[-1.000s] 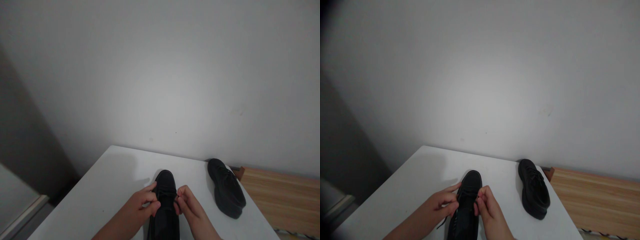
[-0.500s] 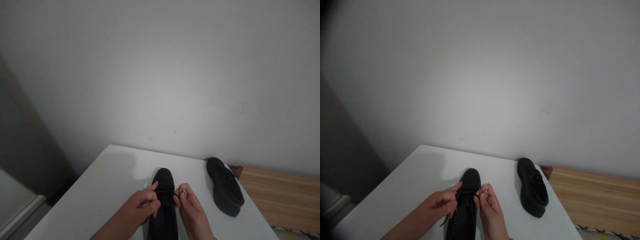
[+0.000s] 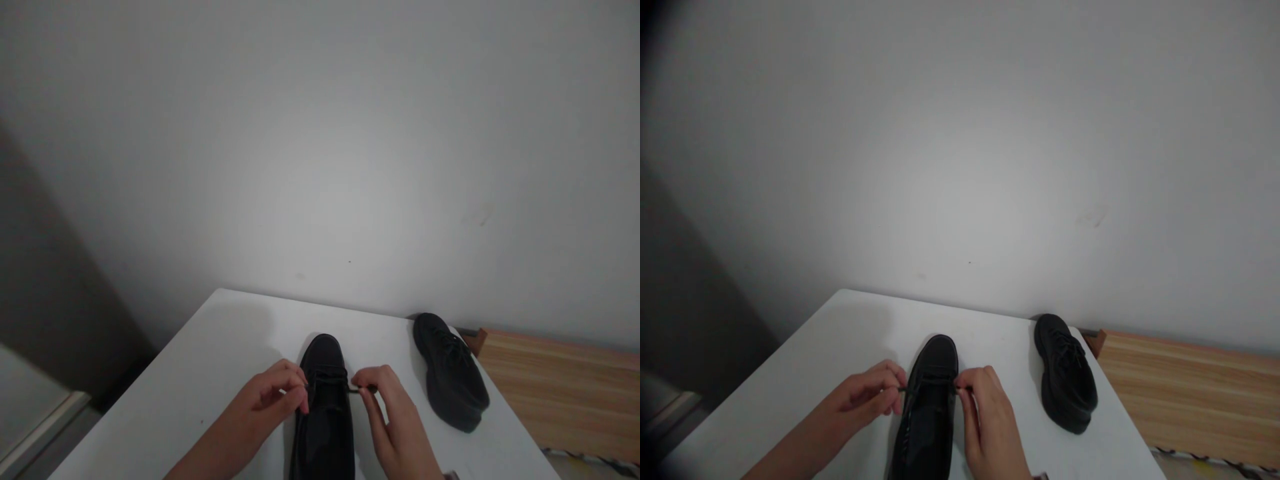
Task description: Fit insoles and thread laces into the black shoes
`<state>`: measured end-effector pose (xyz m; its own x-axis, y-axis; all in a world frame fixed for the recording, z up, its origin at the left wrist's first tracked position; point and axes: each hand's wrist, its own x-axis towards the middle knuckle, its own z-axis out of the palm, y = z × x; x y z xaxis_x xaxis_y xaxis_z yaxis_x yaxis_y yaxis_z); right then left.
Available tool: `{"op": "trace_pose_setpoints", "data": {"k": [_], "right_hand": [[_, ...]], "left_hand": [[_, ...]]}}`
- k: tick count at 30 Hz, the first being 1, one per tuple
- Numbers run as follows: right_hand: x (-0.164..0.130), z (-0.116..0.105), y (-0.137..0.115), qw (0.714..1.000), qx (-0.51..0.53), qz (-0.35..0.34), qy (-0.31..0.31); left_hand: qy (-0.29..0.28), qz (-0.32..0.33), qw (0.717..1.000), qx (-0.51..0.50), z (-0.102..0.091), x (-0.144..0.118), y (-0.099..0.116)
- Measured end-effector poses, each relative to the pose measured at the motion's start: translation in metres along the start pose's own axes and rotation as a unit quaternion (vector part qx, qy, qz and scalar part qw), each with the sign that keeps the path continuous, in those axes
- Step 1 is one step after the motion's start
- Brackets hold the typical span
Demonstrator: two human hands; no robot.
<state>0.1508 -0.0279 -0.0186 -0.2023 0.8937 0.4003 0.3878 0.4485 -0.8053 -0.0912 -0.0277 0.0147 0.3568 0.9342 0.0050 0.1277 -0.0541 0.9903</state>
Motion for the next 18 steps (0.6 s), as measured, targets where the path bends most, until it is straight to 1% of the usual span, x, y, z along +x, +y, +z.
{"op": "trace_pose_setpoints", "data": {"k": [1, 3, 5, 8, 10, 12, 15, 18], "right_hand": [[0.001, -0.004, -0.004, 0.999, -0.015, -0.023, 0.023], [0.002, -0.008, -0.014, 0.996, -0.006, -0.047, 0.075], [0.002, -0.009, -0.025, 0.994, 0.023, -0.054, 0.093], [0.002, -0.006, -0.043, 0.993, 0.068, -0.064, 0.068], [0.004, -0.002, -0.053, 0.993, 0.082, -0.075, 0.047], [0.007, 0.000, -0.058, 0.992, 0.090, -0.085, 0.008], [0.012, 0.000, -0.055, 0.989, 0.117, -0.080, -0.042], [0.015, 0.001, -0.045, 0.986, 0.145, -0.030, -0.076]], "left_hand": [[-0.004, 0.000, 1.000, -0.008, 0.000, -0.001, 0.005], [-0.023, -0.006, 0.999, -0.040, 0.003, -0.001, 0.013], [-0.042, -0.006, 0.996, -0.084, 0.008, -0.001, 0.019], [-0.069, 0.022, 0.989, -0.132, 0.020, 0.000, 0.025], [-0.106, 0.038, 0.983, -0.147, 0.027, 0.001, 0.028], [-0.133, 0.045, 0.978, -0.155, 0.033, 0.002, 0.031], [-0.118, 0.058, 0.978, -0.163, 0.034, 0.003, 0.035], [-0.105, 0.070, 0.978, -0.166, 0.031, 0.004, 0.036]]}}
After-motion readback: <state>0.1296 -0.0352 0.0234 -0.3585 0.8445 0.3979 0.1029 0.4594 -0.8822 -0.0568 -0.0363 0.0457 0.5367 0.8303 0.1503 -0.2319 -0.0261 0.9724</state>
